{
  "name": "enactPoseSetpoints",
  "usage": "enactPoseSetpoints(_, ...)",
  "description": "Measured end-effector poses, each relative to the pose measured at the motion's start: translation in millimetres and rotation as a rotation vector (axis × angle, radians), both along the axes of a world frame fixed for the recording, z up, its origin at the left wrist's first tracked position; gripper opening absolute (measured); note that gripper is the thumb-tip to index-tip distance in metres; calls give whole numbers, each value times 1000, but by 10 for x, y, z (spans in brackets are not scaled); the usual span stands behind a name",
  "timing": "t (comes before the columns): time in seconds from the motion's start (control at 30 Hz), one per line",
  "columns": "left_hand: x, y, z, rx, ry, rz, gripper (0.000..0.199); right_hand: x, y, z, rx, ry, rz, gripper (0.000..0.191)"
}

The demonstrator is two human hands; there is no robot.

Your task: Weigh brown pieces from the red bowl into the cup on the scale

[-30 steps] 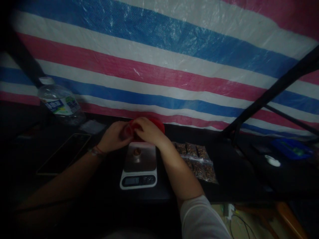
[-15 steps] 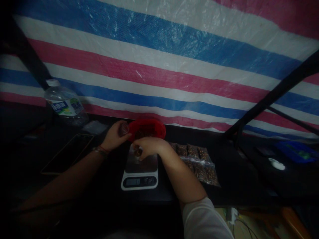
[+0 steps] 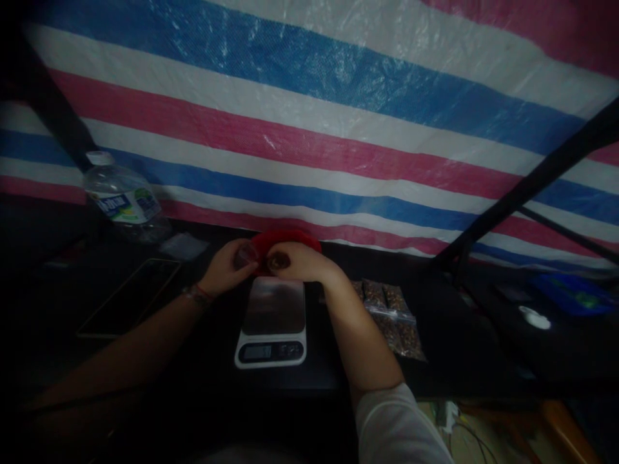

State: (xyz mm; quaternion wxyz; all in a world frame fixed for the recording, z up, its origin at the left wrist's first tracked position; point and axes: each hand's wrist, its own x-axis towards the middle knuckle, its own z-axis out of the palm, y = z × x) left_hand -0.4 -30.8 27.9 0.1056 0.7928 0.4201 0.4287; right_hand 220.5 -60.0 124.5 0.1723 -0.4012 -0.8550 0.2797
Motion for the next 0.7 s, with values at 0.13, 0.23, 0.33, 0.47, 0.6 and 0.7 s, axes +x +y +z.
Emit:
enactPoseSetpoints(0.13,74,-61,-12,-21,-42,-48,48,-90,16,-25,149,167,-58,39)
enactPoseSetpoints(0.23,116,-89,-12,-37,-66,-75,48,-149,22,-83,150,246,-88,49)
enactPoseSetpoints(0.33,136,-107,-4,-58,-90,-105,50,-176,26,-123,155,217,-153,46)
enactPoseSetpoints(0.47,142,-121,3,-69,-117,-126,49,-184,52,-133,231,174,-98,31)
enactPoseSetpoints(0.6,147,-126,-3,-67,-118,-137,51,-186,69,-104,283,173,-4,31)
enactPoseSetpoints(0.7,149,-128,-12,-59,-130,-127,51,-183,56,-88,267,160,-8,35)
